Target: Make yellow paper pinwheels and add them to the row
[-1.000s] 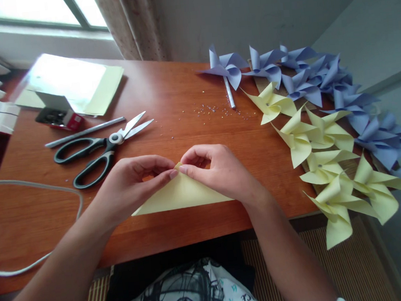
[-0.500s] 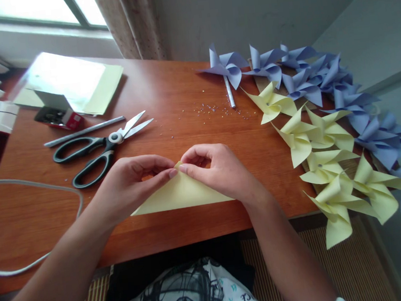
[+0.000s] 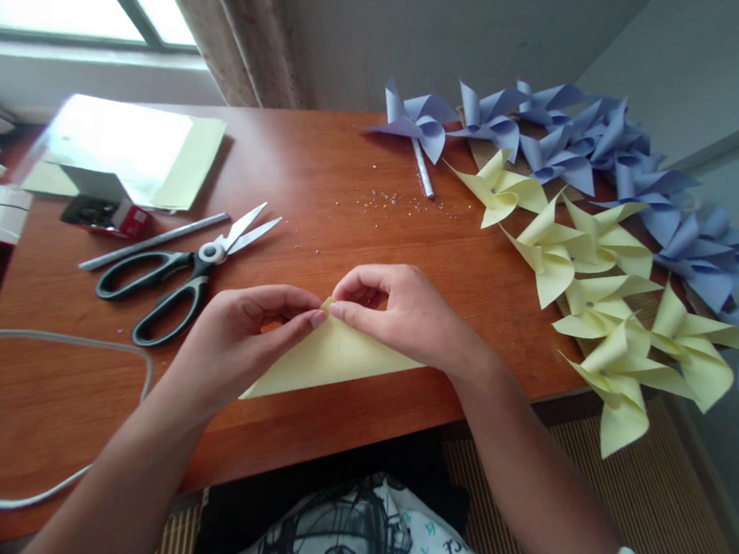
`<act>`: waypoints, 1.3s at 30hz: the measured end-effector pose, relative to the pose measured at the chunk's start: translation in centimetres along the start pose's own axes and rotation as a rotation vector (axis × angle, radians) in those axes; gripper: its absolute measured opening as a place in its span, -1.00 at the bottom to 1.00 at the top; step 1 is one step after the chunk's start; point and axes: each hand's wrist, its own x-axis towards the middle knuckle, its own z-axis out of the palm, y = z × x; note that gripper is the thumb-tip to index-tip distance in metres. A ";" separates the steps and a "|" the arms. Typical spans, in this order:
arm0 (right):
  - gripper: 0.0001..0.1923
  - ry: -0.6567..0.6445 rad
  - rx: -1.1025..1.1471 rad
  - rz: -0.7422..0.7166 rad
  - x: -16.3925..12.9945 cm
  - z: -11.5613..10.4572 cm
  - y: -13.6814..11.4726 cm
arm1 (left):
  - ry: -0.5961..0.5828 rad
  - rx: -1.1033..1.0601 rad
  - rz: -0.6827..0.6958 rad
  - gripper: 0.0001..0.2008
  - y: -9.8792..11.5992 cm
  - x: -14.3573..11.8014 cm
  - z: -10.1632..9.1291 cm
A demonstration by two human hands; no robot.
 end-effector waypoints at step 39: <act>-0.90 0.124 -0.316 -0.289 1.9 0.1 1.0 | 0.136 0.474 0.153 -0.84 -0.6 0.1 0.6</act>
